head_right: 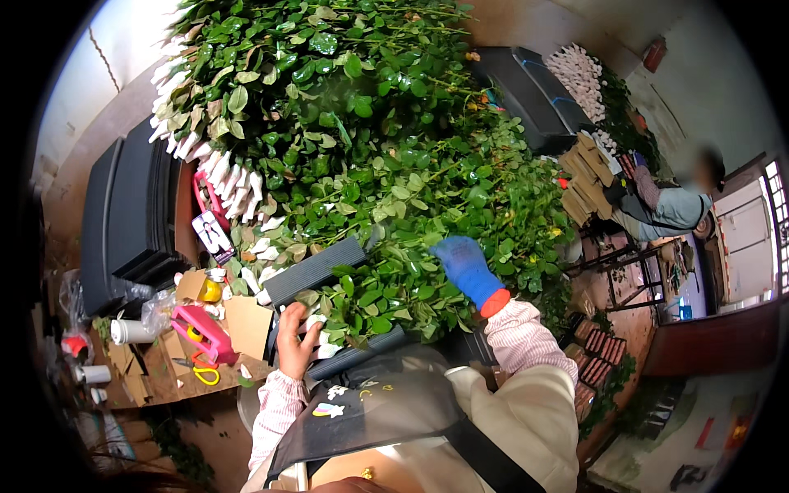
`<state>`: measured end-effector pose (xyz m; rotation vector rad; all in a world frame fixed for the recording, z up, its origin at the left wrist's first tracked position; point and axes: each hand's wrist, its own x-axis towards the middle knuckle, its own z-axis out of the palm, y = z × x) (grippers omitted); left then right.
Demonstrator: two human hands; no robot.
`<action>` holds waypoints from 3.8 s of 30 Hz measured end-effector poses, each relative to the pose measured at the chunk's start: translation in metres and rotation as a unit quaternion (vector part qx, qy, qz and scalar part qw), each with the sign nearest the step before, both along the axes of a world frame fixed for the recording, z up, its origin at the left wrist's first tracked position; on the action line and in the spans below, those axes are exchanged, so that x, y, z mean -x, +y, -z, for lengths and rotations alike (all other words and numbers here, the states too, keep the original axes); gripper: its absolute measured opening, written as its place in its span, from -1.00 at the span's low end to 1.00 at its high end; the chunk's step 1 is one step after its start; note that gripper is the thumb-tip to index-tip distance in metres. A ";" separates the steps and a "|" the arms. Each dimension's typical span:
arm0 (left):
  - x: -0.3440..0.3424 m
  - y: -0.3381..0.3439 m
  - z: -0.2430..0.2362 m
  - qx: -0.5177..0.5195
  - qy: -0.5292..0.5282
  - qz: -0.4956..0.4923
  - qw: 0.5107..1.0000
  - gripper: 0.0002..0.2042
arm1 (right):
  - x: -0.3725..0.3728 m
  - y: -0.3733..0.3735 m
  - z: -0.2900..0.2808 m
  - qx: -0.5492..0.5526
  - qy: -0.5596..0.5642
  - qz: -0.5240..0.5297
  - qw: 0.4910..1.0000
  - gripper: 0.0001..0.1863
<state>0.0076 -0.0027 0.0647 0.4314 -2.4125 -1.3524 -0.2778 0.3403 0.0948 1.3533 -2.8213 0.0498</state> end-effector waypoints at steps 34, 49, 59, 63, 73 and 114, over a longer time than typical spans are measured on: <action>0.005 -0.002 -0.012 -0.047 -0.050 -0.011 0.998 -0.50 | 0.135 -0.233 -0.005 0.165 0.007 -0.122 0.979 -0.47; 0.007 -0.004 -0.022 -0.035 -0.043 -0.019 0.998 -0.49 | 0.200 -0.338 -0.177 0.297 0.056 -0.239 0.923 -0.63; 0.003 0.008 0.010 -0.085 -0.068 -0.028 0.994 -0.39 | 0.400 -0.484 -0.207 0.278 0.349 0.063 0.893 -0.32; 0.003 0.005 0.022 -0.124 -0.101 -0.008 0.987 -0.41 | 0.411 -0.488 -0.186 0.248 0.236 0.058 0.938 -0.55; -0.016 0.000 0.060 0.068 -0.081 0.121 0.987 -0.47 | 0.273 -0.340 -0.220 0.313 0.251 -0.092 0.911 -0.48; -0.005 -0.006 0.055 -0.160 -0.139 0.035 0.977 -0.38 | 0.363 -0.477 -0.291 0.212 0.462 -0.117 0.854 -0.68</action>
